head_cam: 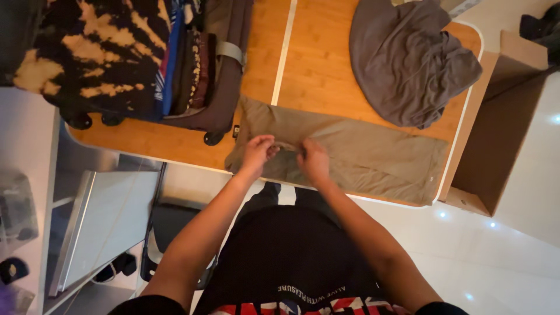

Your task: The person folds a shirt on a wooden table, smoothing out the fabric and folding the sleeves and sides towards the center.

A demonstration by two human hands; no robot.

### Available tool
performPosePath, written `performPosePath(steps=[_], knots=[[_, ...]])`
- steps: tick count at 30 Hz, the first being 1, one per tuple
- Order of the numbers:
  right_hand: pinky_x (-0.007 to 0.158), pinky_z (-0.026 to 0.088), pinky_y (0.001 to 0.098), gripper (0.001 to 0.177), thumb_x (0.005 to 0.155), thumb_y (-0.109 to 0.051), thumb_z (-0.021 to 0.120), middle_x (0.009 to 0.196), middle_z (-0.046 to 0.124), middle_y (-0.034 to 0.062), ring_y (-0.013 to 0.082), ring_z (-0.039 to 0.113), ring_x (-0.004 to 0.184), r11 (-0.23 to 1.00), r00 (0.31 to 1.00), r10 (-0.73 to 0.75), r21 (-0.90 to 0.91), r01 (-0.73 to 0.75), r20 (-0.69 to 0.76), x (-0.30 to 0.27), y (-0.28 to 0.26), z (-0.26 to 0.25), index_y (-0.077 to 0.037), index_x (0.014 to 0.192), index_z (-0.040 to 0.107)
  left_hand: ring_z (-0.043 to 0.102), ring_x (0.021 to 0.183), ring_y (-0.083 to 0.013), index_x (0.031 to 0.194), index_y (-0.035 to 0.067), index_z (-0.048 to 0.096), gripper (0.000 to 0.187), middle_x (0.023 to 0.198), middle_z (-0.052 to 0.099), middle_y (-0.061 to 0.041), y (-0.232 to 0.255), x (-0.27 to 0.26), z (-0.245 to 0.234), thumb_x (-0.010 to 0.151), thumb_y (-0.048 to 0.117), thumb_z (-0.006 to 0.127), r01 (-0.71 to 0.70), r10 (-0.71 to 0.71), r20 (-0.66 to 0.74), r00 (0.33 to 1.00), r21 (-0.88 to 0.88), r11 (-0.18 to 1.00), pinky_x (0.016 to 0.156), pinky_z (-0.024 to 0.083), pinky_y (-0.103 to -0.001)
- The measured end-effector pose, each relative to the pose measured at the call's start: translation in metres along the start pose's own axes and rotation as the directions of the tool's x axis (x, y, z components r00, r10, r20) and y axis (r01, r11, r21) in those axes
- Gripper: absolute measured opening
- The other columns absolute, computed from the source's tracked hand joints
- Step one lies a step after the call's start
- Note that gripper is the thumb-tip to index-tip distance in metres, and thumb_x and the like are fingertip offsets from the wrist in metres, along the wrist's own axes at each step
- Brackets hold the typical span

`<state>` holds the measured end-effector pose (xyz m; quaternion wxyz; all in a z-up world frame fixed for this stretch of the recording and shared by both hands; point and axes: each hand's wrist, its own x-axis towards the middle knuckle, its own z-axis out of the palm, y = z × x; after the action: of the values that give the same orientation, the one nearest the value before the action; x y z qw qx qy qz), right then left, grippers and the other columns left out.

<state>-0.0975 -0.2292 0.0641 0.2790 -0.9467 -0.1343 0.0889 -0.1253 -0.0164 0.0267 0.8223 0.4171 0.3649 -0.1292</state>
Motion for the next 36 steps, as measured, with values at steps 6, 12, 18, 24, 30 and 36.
performPosePath(steps=[6,12,18,24,30,36], knots=[[0.076,0.056,0.0495,0.035,0.084,-0.012,0.068,0.098,0.073,0.0211,0.0435,0.069,0.090,0.961,0.988,0.148,0.242,-0.133,-0.044,0.043,0.010,-0.015,-0.010,0.119,0.067,0.066,0.076,-0.0142,0.121,0.000,0.065,0.038,0.092,0.074,-0.008,0.016,0.047,-0.004,0.085,0.009,0.072,-0.089,0.073,0.064,0.995,0.298,0.950,0.065,0.051,-0.027],[0.074,0.058,0.0409,0.036,0.087,-0.009,0.066,0.099,0.074,0.0142,0.0305,0.073,0.085,0.899,0.977,0.180,0.422,-0.117,-0.113,0.072,0.029,0.004,-0.009,0.122,0.063,0.069,0.081,-0.0182,0.109,-0.003,0.070,0.045,0.089,0.074,-0.010,0.036,0.078,-0.006,0.070,0.009,0.087,-0.347,0.256,0.236,0.937,0.707,0.616,0.072,0.056,-0.032],[0.067,0.056,0.0315,0.042,0.082,-0.010,0.069,0.086,0.071,0.0057,0.0127,0.068,0.074,0.733,0.957,0.242,0.616,-0.290,0.162,0.076,0.051,0.017,-0.010,0.123,0.059,0.069,0.078,-0.0282,0.101,-0.002,0.072,0.032,0.085,0.072,-0.018,0.041,0.090,-0.006,0.083,0.022,0.082,-0.305,0.360,0.160,0.919,0.866,0.395,0.073,0.054,-0.039],[0.068,0.057,0.0359,0.048,0.078,-0.025,0.083,0.081,0.073,0.0075,0.0215,0.072,0.074,0.847,0.932,0.345,0.393,-0.359,0.108,0.082,0.048,0.019,-0.009,0.118,0.062,0.071,0.083,-0.0291,0.097,-0.001,0.072,0.033,0.090,0.075,-0.018,0.037,0.108,-0.011,0.082,0.027,0.081,-0.279,0.396,0.090,0.914,0.848,0.451,0.076,0.055,-0.040],[0.073,0.058,0.0342,0.027,0.078,-0.022,0.079,0.084,0.076,0.0074,0.0211,0.074,0.079,0.849,0.931,0.349,0.384,-0.362,0.106,0.085,0.055,0.036,-0.009,0.102,0.075,0.069,0.095,-0.0366,0.110,0.000,0.065,0.059,0.103,0.072,-0.020,0.077,0.055,0.020,0.071,0.036,0.091,-0.286,0.478,0.114,0.871,0.909,0.304,0.081,0.055,-0.044],[0.071,0.057,0.0335,0.027,0.079,-0.023,0.078,0.082,0.076,0.0091,0.0204,0.073,0.076,0.798,0.900,0.423,0.426,-0.426,0.107,0.080,0.055,0.040,-0.008,0.101,0.075,0.068,0.092,-0.0421,0.116,0.000,0.057,0.066,0.113,0.066,-0.023,0.083,0.015,0.053,0.068,0.032,0.088,-0.274,0.494,0.273,0.825,0.959,-0.072,0.070,0.054,-0.052]])
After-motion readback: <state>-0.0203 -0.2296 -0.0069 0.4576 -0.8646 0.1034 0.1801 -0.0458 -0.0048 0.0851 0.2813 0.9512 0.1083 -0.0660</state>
